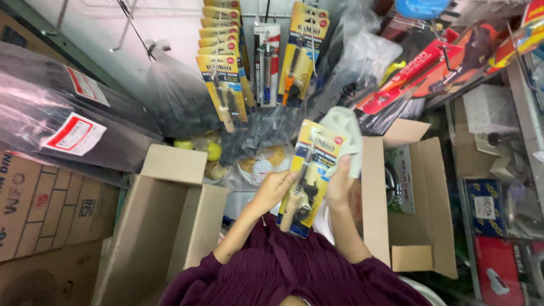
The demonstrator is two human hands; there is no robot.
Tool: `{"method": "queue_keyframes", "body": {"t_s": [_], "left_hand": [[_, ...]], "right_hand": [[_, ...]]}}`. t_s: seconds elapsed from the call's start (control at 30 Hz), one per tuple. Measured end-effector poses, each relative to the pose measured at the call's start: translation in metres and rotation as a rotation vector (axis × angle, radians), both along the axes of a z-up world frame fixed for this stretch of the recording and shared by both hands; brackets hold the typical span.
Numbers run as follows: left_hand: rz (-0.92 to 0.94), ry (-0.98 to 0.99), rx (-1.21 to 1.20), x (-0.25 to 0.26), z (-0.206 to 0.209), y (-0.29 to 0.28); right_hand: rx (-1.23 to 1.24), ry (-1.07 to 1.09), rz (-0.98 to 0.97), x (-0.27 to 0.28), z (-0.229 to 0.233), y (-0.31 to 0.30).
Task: The person wipes various packaged items, including a soldering iron and a power cable, with a cloth and places them into a cardboard box.
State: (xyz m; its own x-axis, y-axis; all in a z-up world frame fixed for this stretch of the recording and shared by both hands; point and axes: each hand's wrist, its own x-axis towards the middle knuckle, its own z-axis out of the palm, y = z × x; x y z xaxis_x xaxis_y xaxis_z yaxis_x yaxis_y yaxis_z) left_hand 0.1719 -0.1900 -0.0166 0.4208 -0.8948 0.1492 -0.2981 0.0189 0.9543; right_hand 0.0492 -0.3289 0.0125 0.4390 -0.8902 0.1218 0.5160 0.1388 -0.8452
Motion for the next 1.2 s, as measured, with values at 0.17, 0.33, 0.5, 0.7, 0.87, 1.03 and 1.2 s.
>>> {"method": "queue_keyframes", "body": {"t_s": [0.17,0.33,0.5,0.7,0.87,1.03,1.2], "left_hand": [[-0.005,-0.053,0.032,0.03,0.012,-0.005],[0.149,-0.044,-0.025,0.052,0.009,-0.017],[0.359,-0.247,-0.229,0.029,0.027,-0.019],[0.204,-0.144,-0.172,0.034,0.04,-0.015],[0.013,0.429,-0.347,0.051,0.004,-0.007],[0.082,0.513,-0.317,0.056,-0.043,-0.02],[-0.029,0.325,-0.23,0.058,-0.055,-0.028]], "right_hand": [[-0.331,0.004,-0.216,0.035,0.066,-0.013],[-0.572,0.245,-0.415,0.059,0.073,-0.006],[-0.329,0.01,-0.586,0.075,0.052,-0.002],[-0.183,-0.258,-0.323,0.082,0.046,0.003],[-0.428,-0.261,0.093,0.078,0.041,0.005],[-1.079,0.494,0.085,0.078,0.022,0.034],[-1.164,0.517,0.008,0.082,0.025,0.033]]}}
